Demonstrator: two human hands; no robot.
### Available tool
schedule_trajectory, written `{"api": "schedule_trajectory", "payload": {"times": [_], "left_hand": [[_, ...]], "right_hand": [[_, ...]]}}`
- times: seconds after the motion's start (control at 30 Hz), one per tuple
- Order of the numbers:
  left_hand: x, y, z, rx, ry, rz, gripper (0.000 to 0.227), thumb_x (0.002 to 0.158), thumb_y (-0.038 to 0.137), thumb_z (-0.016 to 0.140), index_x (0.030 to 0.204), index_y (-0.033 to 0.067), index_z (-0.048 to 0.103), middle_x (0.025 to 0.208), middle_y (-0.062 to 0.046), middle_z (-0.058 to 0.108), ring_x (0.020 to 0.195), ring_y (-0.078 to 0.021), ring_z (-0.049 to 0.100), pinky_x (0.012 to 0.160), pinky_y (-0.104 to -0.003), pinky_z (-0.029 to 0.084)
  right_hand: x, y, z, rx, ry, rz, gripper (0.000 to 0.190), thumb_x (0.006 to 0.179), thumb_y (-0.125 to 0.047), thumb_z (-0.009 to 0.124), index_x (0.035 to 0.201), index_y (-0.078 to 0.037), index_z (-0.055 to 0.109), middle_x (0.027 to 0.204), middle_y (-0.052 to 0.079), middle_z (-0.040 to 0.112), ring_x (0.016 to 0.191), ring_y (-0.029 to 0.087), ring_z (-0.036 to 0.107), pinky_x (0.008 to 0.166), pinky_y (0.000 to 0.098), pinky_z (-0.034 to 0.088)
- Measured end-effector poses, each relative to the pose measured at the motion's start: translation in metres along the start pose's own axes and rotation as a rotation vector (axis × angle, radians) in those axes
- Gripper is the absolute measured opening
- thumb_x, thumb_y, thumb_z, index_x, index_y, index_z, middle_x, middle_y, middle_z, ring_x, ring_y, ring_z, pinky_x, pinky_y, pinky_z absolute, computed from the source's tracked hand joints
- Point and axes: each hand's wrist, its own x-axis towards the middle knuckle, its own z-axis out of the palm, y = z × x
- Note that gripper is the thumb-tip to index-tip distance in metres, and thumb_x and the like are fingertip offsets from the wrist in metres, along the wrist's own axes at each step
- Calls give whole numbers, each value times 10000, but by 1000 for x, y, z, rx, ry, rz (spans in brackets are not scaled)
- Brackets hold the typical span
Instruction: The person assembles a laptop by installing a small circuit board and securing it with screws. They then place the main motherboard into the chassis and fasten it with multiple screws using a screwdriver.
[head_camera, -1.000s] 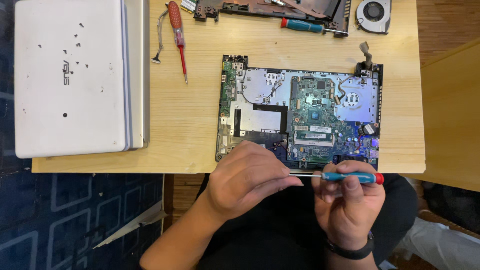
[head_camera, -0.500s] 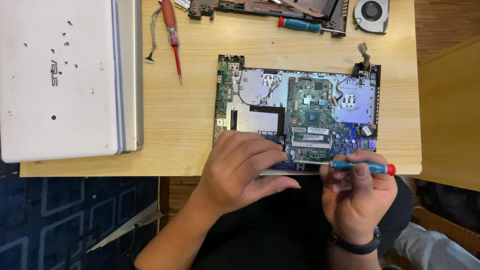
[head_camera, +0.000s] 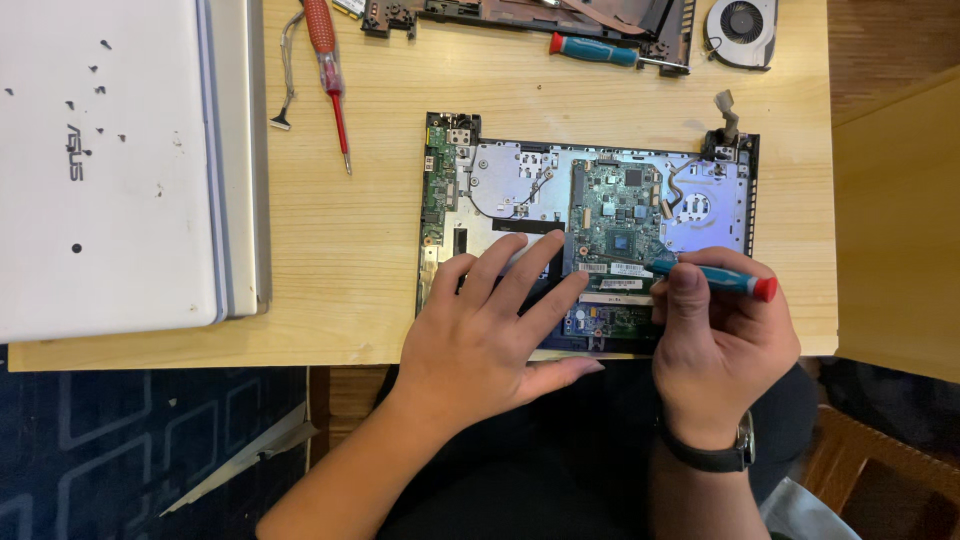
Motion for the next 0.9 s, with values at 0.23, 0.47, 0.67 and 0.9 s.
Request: {"api": "schedule_trajectory", "payload": {"times": [0.23,0.47,0.67,0.9], "left_hand": [[3,0,-1,-19,-12,2,649,950,702,715,1328,174,707,1433,-64,663,1279,-296,613,957,-453,478],[2,-1,0,-33,-9,-6,637,951,690,717,1324,174,708,1439,-61,662,1269,-288,628,958,-452,472],[2,-1,-1,-31,1,0,640,958,688,711,1326,165,702,1431,-66,667,1249,-288,641,941,-447,474],[2,-1,-3,-44,17,2,635,970,671,715,1334,151,706,1424,-75,667,1235,-286,639,943,-439,475]], "right_hand": [[2,0,2,-27,-23,-7,190,1110,-147,672,1120,34,613,799,149,628,632,158,583,609,248,483],[2,-1,4,-43,-49,-35,167,1112,-117,668,1099,39,610,781,141,610,617,158,557,604,257,457],[4,-4,-1,-102,-75,-44,126,1103,-67,703,1105,37,633,857,119,637,678,147,570,638,247,463],[43,-52,-18,-517,-405,-221,345,958,-113,928,1203,-41,697,1039,56,770,668,86,452,662,226,415]]}}
